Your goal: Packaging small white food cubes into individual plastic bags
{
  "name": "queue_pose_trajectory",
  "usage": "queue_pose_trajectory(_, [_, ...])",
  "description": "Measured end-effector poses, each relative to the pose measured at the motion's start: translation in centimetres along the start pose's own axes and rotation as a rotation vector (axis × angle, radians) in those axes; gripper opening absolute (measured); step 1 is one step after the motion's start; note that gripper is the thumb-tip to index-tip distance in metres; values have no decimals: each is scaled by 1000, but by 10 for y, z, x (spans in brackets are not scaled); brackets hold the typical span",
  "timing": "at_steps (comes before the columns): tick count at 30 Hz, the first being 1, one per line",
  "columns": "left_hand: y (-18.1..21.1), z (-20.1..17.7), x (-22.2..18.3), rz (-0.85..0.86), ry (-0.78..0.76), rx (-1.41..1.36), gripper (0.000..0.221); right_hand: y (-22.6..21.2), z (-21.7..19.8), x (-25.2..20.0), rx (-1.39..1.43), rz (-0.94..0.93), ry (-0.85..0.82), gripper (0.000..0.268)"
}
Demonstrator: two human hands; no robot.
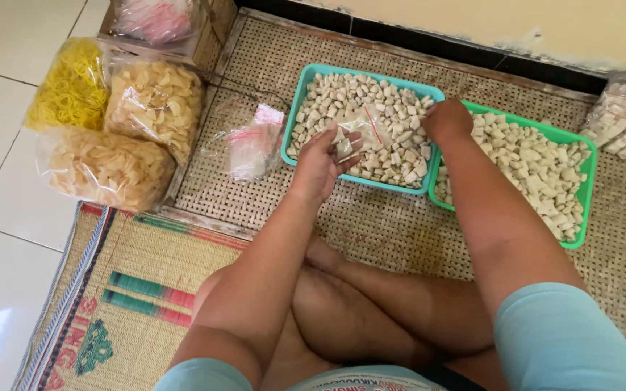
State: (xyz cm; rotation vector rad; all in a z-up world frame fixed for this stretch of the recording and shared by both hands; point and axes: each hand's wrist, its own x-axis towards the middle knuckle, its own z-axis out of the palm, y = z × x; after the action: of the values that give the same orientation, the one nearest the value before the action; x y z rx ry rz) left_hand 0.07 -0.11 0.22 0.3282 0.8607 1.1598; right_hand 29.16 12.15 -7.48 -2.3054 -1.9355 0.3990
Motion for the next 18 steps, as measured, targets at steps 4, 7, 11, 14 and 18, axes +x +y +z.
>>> queue_pose_trajectory(4, [-1, 2, 1, -12, 6, -10, 27, 12, 25, 9, 30, 45, -12, 16])
queue_pose_trajectory(7, [-7, -3, 6, 1, -15, -11, 27, 17, 24, 2, 195, 63, 70, 11])
queue_pose_trajectory(11, [-6, -2, 2, -3, -35, 20, 22, 31, 10, -12, 440, -51, 92, 20])
queue_pose_trajectory(14, [-10, -3, 4, 3, -59, 43, 19, 21, -28, -50, 636, -81, 80, 22])
queue_pose_trajectory(18, [-19, 0, 3, 0, -112, 96, 20, -1, -79, -117, 1009, -104, 83, 26])
